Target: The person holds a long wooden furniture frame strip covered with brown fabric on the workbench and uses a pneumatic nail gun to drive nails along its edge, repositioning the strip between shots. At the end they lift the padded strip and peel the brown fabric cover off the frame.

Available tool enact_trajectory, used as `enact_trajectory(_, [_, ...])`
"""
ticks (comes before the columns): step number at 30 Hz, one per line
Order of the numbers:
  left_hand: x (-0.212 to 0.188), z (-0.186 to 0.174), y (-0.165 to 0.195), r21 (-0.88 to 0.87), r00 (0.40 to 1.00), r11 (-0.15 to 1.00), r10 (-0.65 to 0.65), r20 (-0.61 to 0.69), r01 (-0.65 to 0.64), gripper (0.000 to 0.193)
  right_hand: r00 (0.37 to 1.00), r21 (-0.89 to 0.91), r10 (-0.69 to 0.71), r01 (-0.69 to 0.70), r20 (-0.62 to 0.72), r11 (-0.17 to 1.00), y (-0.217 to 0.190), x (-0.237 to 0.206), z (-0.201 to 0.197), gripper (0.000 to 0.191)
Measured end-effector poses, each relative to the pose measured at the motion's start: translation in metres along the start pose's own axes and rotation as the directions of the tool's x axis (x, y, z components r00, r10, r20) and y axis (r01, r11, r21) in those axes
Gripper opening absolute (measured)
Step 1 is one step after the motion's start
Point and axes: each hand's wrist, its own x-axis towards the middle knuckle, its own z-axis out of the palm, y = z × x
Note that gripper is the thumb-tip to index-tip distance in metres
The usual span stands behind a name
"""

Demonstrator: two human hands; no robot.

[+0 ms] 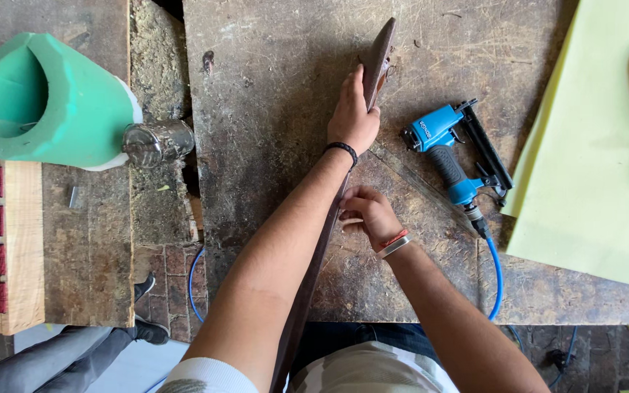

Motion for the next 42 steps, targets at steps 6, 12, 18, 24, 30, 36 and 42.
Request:
enact_trajectory(6, [0.006,-0.014,-0.017,-0.236,0.994,0.971,0.068,0.088,-0.046,0.103,0.986,-0.16,0.13,-0.146,-0.102,0.976,-0.029,-0.018,0.026,0.036])
enact_trajectory(12, [0.002,-0.01,-0.025,-0.126,1.0,0.992,-0.01,-0.002,0.01,0.093,0.989,-0.105,0.151,-0.15,0.003,0.983,-0.005,-0.012,0.017,0.026])
enact_trajectory(18, [-0.002,-0.003,-0.018,-0.065,0.995,0.996,0.058,-0.087,-0.063,0.09,0.983,0.241,0.081,-0.12,0.163,0.963,0.013,-0.005,0.002,0.01])
enact_trajectory(24, [-0.005,-0.006,-0.009,-0.108,0.999,0.993,-0.038,0.024,0.041,0.092,0.996,0.029,0.091,-0.091,-0.01,0.995,0.004,-0.009,0.004,0.006])
enact_trajectory(30, [-0.004,0.0,-0.006,-0.047,1.0,0.998,0.029,0.006,-0.028,0.094,1.0,0.114,0.014,-0.011,-0.025,0.993,0.01,-0.011,0.008,0.011])
enact_trajectory(36, [-0.005,0.006,-0.011,0.02,0.999,0.999,0.045,-0.004,-0.045,0.093,0.965,0.068,-0.004,0.023,-0.263,0.997,0.008,-0.003,0.019,0.033])
enact_trajectory(42, [-0.005,-0.001,-0.022,-0.217,0.983,0.966,0.163,0.084,-0.142,0.091,0.745,0.008,-0.546,0.594,-0.384,0.804,0.041,0.046,0.032,0.028])
